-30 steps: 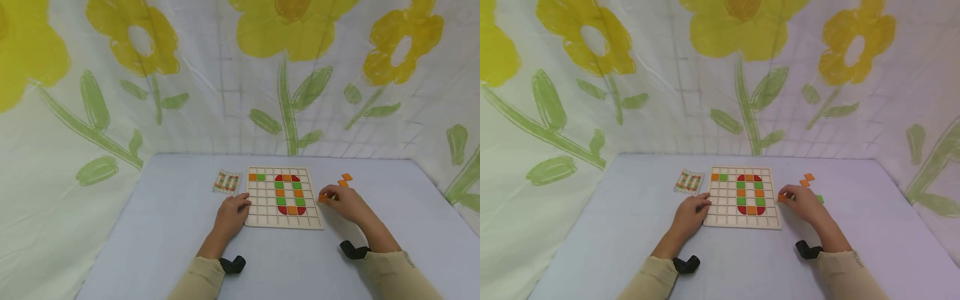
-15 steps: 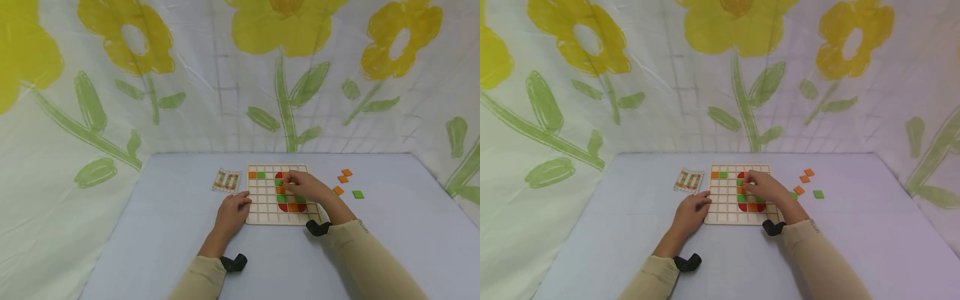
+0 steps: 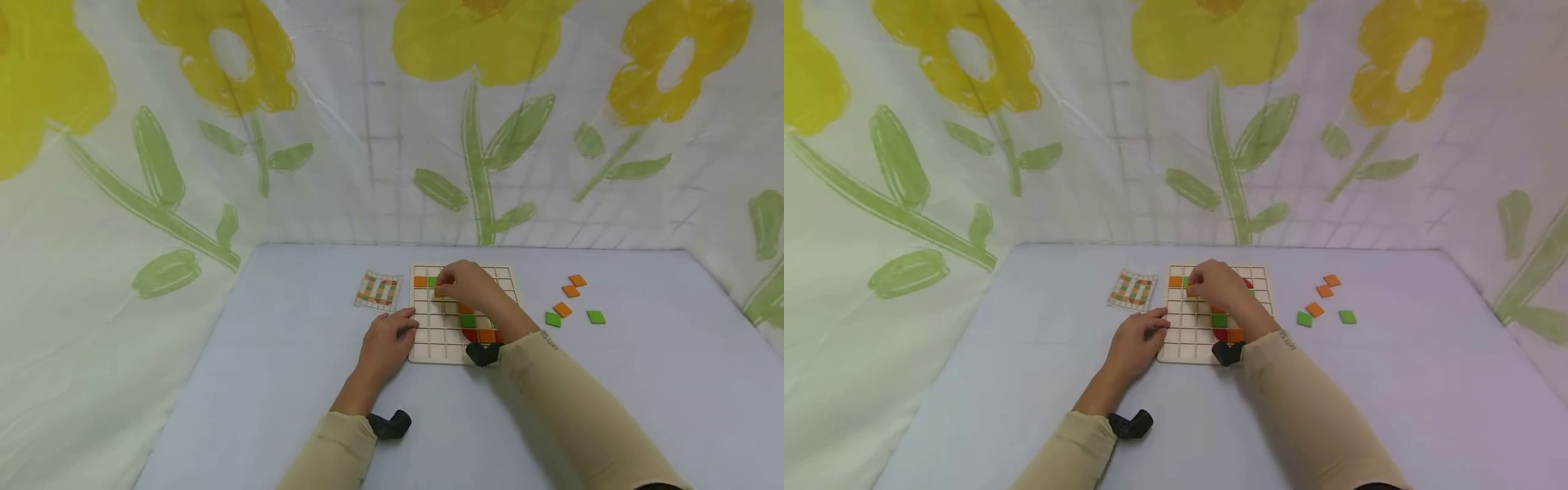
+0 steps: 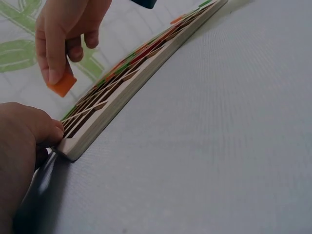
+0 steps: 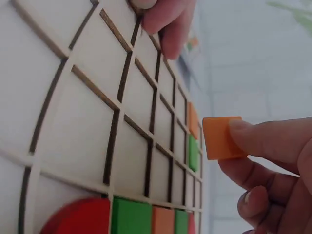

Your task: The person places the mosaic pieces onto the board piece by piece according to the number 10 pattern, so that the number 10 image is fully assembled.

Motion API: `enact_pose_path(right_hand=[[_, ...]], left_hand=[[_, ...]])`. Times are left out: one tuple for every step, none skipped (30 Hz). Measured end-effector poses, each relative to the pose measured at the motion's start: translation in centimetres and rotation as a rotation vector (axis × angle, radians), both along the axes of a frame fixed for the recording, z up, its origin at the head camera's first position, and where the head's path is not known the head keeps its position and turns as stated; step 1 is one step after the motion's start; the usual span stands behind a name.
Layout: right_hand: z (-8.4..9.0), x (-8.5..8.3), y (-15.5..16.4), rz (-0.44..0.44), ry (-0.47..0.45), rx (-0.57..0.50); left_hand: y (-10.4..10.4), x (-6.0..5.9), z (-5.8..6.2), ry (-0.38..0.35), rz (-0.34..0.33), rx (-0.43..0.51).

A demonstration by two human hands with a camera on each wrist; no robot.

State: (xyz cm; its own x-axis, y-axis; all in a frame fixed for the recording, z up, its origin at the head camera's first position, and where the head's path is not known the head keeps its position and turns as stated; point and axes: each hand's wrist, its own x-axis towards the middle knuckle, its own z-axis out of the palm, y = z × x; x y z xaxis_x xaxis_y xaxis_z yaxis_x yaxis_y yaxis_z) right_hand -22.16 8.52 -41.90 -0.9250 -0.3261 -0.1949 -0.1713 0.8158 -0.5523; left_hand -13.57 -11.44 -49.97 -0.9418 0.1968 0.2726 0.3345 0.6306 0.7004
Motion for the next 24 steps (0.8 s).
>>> enact_pose_path(right_hand=[[-0.3, -0.4, -0.3, -0.003, -0.006, 0.007], [-0.6, -0.6, -0.5, -0.005, -0.01, 0.013], [-0.9, -0.9, -0.6, -0.006, -0.009, 0.031], [-1.1, -1.0, -0.7, -0.01, -0.008, 0.047], [-1.3, -1.1, -0.8, -0.018, -0.005, 0.067], [-1.4, -1.2, -0.9, -0.026, -0.003, 0.085], [-1.4, -1.2, -0.9, -0.035, -0.003, 0.094], [-1.4, -1.3, -1.0, -0.042, 0.001, 0.101], [-1.3, -1.3, -1.0, -0.047, 0.004, 0.105], [-1.3, -1.3, -1.0, -0.053, 0.007, 0.102], [-1.2, -1.3, -1.1, -0.056, 0.01, 0.1], [-1.2, -1.4, -1.1, -0.061, 0.011, 0.096], [-1.3, -1.5, -1.1, -0.064, 0.008, 0.094], [-1.3, -1.5, -1.2, -0.065, 0.007, 0.096], [-1.5, -1.6, -1.2, -0.064, 0.007, 0.106], [-1.6, -1.6, -1.3, -0.057, 0.01, 0.121], [-1.8, -1.6, -1.4, -0.046, 0.015, 0.14], [-2.0, -1.6, -1.5, -0.035, 0.02, 0.159], [-2.0, -1.6, -1.6, -0.015, 0.027, 0.181], [-2.0, -1.5, -1.7, 0.004, 0.035, 0.203], [-2.0, -1.3, -1.8, 0.023, 0.041, 0.223], [-1.9, -1.1, -1.8, 0.034, 0.041, 0.237], [-1.7, -0.9, -1.8, 0.038, 0.033, 0.243], [-1.5, -0.7, -1.7, 0.035, 0.022, 0.24]], left_hand=[[0.1, 0.0, 0.0, -0.004, -0.001, 0.003], [0.2, 0.1, 0.0, -0.01, -0.002, 0.005], [0.2, 0.1, -0.1, -0.015, -0.002, 0.007], [0.3, 0.1, -0.1, -0.019, -0.002, 0.008], [0.3, 0.2, -0.1, -0.023, -0.002, 0.007], [0.4, 0.2, -0.1, -0.021, -0.003, 0.006], [0.4, 0.2, 0.0, -0.017, -0.003, 0.003], [0.4, 0.2, 0.0, -0.014, -0.002, -0.001], [0.3, 0.2, 0.1, -0.008, -0.001, -0.005], [0.3, 0.1, 0.1, -0.002, 0.001, -0.011], [0.3, 0.1, 0.1, 0.005, 0.002, -0.016], [0.2, 0.1, 0.2, 0.007, 0.004, -0.017], [0.2, 0.0, 0.2, 0.008, 0.005, -0.02], [0.2, 0.0, 0.2, 0.008, 0.007, -0.021], [0.1, 0.0, 0.2, 0.004, 0.008, -0.022], [0.1, 0.0, 0.1, 0.002, 0.008, -0.023], [0.0, 0.0, 0.1, 0.002, 0.009, -0.026], [0.0, 0.0, 0.1, -0.002, 0.011, -0.027], [0.0, 0.0, 0.1, 0.0, 0.011, -0.028], [0.0, 0.0, 0.1, 0.001, 0.013, -0.026], [0.0, 0.0, 0.1, 0.001, 0.015, -0.024], [0.1, 0.0, 0.1, 0.001, 0.015, -0.02], [0.1, 0.1, 0.1, 0.0, 0.015, -0.016], [0.2, 0.1, 0.1, -0.005, 0.014, -0.01]])
